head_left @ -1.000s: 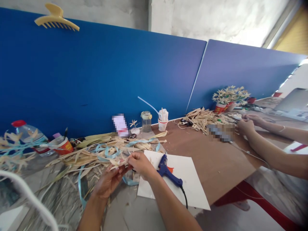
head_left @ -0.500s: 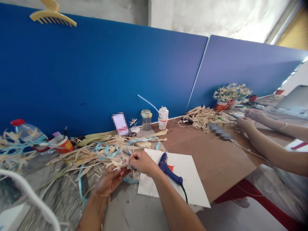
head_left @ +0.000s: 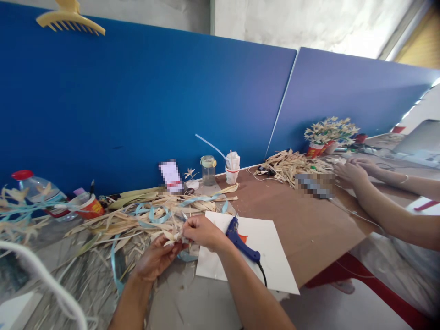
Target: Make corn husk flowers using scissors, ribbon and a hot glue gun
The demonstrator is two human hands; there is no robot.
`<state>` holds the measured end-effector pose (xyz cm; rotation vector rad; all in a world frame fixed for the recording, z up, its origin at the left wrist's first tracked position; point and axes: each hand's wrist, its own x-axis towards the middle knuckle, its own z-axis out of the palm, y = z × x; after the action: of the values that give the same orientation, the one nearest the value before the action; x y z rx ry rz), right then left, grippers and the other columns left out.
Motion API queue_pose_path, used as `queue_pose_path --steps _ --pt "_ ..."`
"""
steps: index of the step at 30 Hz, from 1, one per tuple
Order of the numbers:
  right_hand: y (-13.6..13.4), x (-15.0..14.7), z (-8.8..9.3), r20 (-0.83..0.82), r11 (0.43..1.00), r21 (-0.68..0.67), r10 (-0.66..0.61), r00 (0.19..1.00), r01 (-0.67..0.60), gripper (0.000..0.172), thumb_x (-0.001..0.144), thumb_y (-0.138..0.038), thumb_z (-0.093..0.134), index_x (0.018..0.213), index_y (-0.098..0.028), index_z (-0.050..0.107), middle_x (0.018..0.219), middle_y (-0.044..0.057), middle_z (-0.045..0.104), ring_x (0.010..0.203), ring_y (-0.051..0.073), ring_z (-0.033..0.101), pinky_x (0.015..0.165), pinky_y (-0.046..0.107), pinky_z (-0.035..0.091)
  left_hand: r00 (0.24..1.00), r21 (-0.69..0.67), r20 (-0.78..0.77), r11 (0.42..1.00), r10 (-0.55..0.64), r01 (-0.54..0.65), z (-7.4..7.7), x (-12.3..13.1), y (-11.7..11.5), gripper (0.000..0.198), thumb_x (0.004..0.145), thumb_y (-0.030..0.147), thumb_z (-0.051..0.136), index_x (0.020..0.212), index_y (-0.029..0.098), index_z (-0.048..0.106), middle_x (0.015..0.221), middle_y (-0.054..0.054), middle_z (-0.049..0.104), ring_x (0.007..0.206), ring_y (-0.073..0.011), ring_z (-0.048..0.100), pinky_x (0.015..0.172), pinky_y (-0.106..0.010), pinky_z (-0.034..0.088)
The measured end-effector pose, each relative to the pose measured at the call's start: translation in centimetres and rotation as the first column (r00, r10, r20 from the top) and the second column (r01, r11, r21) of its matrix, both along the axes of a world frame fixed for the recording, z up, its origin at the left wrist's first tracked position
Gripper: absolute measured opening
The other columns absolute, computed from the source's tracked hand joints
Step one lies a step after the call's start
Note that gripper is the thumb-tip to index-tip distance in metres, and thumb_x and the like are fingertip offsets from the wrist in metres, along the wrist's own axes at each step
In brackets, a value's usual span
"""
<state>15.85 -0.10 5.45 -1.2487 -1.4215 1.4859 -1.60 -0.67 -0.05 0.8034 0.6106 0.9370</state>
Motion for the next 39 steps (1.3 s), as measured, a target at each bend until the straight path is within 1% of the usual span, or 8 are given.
queue_pose_path --steps 4,9,16,21,26,29,35,39 --pt "0.1 -0.1 -0.1 -0.193 0.993 -0.108 0.034 0.981 -0.056 0.012 0.066 -0.011 0.054 0.056 -0.016 0.056 0.045 -0.006 0.052 0.043 0.008 0.046 0.046 0.02 0.036 1.0 0.015 -0.026 1.0 0.017 -0.017 -0.5 -0.1 0.2 0.023 0.058 0.025 0.087 0.073 0.017 0.071 0.061 0.002 0.067 0.062 -0.0117 0.063 0.088 -0.035 0.052" --pt "0.2 -0.2 -0.2 -0.388 0.977 -0.184 0.03 0.921 -0.11 0.01 0.063 -0.016 0.062 0.054 -0.016 0.058 0.044 -0.006 0.055 0.039 0.007 0.046 0.046 0.02 0.037 0.998 0.037 -0.036 0.998 0.049 -0.048 -1.0 -0.2 0.5 0.029 0.055 0.027 0.088 0.077 0.017 0.072 0.072 -0.001 0.071 0.072 -0.0143 0.065 0.08 -0.028 0.052" --pt "0.5 -0.6 -1.3 -0.542 0.963 -0.215 0.019 0.84 -0.16 0.018 0.057 -0.026 0.075 0.058 -0.014 0.063 0.052 -0.002 0.062 0.044 0.007 0.05 0.049 0.02 0.039 0.993 0.056 -0.016 0.992 0.115 -0.114 -1.4 -0.3 0.7 0.026 0.056 0.026 0.087 0.073 0.018 0.069 0.071 0.0 0.069 0.065 -0.0132 0.062 0.068 -0.024 0.05" --pt "0.8 -0.6 -1.4 -0.652 0.966 -0.182 0.021 0.758 -0.183 0.023 0.06 -0.031 0.076 0.059 -0.013 0.061 0.049 -0.002 0.059 0.045 0.008 0.05 0.05 0.021 0.039 0.991 0.071 -0.054 0.99 0.122 -0.118 -0.8 -0.1 0.7 0.029 0.053 0.032 0.087 0.075 0.021 0.07 0.075 -0.001 0.07 0.073 -0.0177 0.064 0.077 -0.03 0.052" --pt "0.7 -0.5 -1.1 -0.663 0.978 -0.206 -0.109 0.741 -0.04 0.036 0.067 -0.045 0.071 0.055 -0.015 0.055 0.052 -0.003 0.056 0.043 0.007 0.048 0.046 0.021 0.036 0.979 0.08 -0.077 0.98 0.186 -0.18 -0.4 0.1 0.7 0.028 0.05 0.03 0.089 0.069 0.021 0.07 0.071 0.001 0.07 0.071 -0.0161 0.063 0.082 -0.031 0.05" --pt "0.3 -0.7 -1.0 -0.624 0.981 -0.194 -0.102 0.775 -0.027 0.038 0.07 -0.05 0.068 0.059 -0.015 0.058 0.05 -0.003 0.054 0.045 0.007 0.047 0.049 0.021 0.037 0.972 0.098 -0.063 0.971 0.225 -0.219 -0.4 0.1 0.7 0.027 0.051 0.027 0.088 0.07 0.023 0.069 0.071 0.003 0.07 0.071 -0.0159 0.063 0.079 -0.029 0.05" --pt "-0.1 -1.1 -1.0 -0.596 0.989 -0.149 -0.083 0.799 -0.008 0.034 0.06 -0.043 0.078 0.066 -0.015 0.059 0.055 -0.004 0.056 0.047 0.006 0.046 0.05 0.02 0.033 0.955 0.022 -0.026 0.956 0.294 -0.293 0.0 0.2 0.7 0.034 0.046 0.026 0.09 0.07 0.021 0.067 0.074 0.001 0.072 0.072 -0.016 0.065 0.076 -0.027 0.05" --pt "-0.1 -1.3 -1.2 -0.532 0.991 -0.133 -0.086 0.843 0.017 0.035 0.061 -0.043 0.078 0.067 -0.015 0.058 0.052 -0.004 0.055 0.046 0.006 0.044 0.051 0.021 0.031 0.959 0.022 -0.046 0.96 0.28 -0.279 -0.1 0.1 0.6 0.034 0.046 0.025 0.09 0.073 0.02 0.069 0.075 0.0 0.071 0.071 -0.0156 0.064 0.07 -0.025 0.049"
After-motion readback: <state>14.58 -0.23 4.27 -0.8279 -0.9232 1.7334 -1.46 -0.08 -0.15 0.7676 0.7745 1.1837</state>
